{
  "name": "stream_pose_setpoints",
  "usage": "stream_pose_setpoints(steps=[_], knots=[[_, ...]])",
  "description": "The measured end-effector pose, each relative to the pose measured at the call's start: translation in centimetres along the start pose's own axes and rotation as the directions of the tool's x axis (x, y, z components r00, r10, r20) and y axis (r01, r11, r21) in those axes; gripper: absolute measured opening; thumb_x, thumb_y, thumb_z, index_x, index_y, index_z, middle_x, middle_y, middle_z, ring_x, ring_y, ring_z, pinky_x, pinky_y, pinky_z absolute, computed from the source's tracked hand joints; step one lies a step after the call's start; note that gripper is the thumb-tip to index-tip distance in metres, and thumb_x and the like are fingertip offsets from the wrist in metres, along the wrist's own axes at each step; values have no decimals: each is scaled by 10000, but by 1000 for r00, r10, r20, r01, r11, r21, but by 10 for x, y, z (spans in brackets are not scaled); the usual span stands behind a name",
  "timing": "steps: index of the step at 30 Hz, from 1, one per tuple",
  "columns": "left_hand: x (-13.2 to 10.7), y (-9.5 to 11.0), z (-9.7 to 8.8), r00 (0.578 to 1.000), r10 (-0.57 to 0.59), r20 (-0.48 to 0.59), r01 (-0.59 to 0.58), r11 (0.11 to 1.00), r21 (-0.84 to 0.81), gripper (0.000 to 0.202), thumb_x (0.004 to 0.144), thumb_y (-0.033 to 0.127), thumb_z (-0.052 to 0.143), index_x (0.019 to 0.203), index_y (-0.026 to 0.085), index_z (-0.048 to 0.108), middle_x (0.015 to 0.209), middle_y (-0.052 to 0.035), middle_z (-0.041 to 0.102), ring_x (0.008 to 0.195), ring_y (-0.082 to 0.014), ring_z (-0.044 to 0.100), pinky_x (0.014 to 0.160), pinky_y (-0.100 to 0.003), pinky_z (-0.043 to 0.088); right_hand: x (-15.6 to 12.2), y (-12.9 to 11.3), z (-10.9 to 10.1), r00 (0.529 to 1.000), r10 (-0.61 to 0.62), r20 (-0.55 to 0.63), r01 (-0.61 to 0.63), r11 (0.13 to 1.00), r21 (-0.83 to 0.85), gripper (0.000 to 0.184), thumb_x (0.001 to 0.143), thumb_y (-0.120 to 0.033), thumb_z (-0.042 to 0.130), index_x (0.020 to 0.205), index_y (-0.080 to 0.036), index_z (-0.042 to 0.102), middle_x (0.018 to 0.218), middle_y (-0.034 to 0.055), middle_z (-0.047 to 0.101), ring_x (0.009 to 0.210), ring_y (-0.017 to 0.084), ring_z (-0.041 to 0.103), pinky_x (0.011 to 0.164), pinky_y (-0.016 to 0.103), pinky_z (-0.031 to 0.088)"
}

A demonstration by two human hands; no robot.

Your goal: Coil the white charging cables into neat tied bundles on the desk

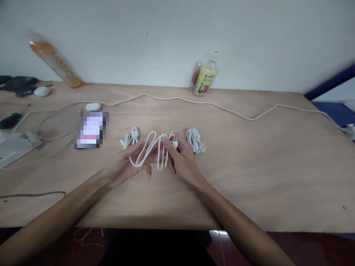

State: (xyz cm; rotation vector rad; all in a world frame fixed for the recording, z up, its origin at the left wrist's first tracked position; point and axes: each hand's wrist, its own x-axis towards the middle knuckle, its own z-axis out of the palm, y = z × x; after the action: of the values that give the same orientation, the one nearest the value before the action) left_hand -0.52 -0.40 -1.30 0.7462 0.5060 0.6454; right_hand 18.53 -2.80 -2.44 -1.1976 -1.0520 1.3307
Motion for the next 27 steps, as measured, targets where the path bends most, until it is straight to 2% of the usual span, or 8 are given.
stream_pose_setpoints(steps=[7,10,13,16,21,24,27], knots=[[2,1,3,997,70,13,-70,996,-47,388,1126,307,531,1410,154,748,1620,-208,613,1399,-397,666,674,-337,702,2,-7,1,996,36,-76,-31,997,70,567,783,-798,819,842,-256,665,528,-69,576,354,69,318,347,238,200],[3,2,3,997,78,13,-78,996,-35,406,1136,316,508,1412,133,744,1622,-223,606,1455,-413,622,713,-343,704,3,-6,0,992,54,-113,-41,992,118,558,768,-774,840,841,-250,663,540,-64,577,385,82,397,357,230,249],[3,1,4,995,98,-6,-98,995,-23,406,1133,326,520,1411,129,741,1573,-232,650,1486,-423,592,775,-378,707,4,-7,0,990,44,-134,-26,990,135,510,772,-720,863,829,-247,679,572,-50,598,448,111,515,399,240,372],[2,1,5,994,95,-53,-95,995,-13,355,1120,300,554,1351,133,765,1517,-223,697,1458,-413,621,836,-422,705,4,-8,0,988,11,-155,9,992,126,461,768,-672,884,789,-246,710,591,-38,623,469,118,543,432,251,443],[0,1,8,996,44,-77,-47,998,-48,220,1046,191,679,1226,136,793,1398,-204,771,1315,-377,735,1032,-528,647,5,-9,-1,984,4,-178,14,995,98,449,727,-654,907,735,-238,738,648,-8,682,460,116,554,414,252,459],[-1,1,8,998,32,-56,-36,997,-70,239,1037,179,697,1258,136,780,1368,-204,785,1292,-370,753,1120,-561,591,6,-7,-1,979,27,-202,-11,997,81,459,712,-662,905,737,-230,753,606,-9,668,443,122,550,412,260,469],[-1,1,7,999,28,-23,-29,997,-67,310,1057,180,663,1355,149,745,1394,-206,774,1334,-377,731,1135,-563,578,6,-6,-3,974,28,-226,-14,998,60,459,718,-659,905,737,-223,762,599,2,678,457,138,580,423,269,483]])
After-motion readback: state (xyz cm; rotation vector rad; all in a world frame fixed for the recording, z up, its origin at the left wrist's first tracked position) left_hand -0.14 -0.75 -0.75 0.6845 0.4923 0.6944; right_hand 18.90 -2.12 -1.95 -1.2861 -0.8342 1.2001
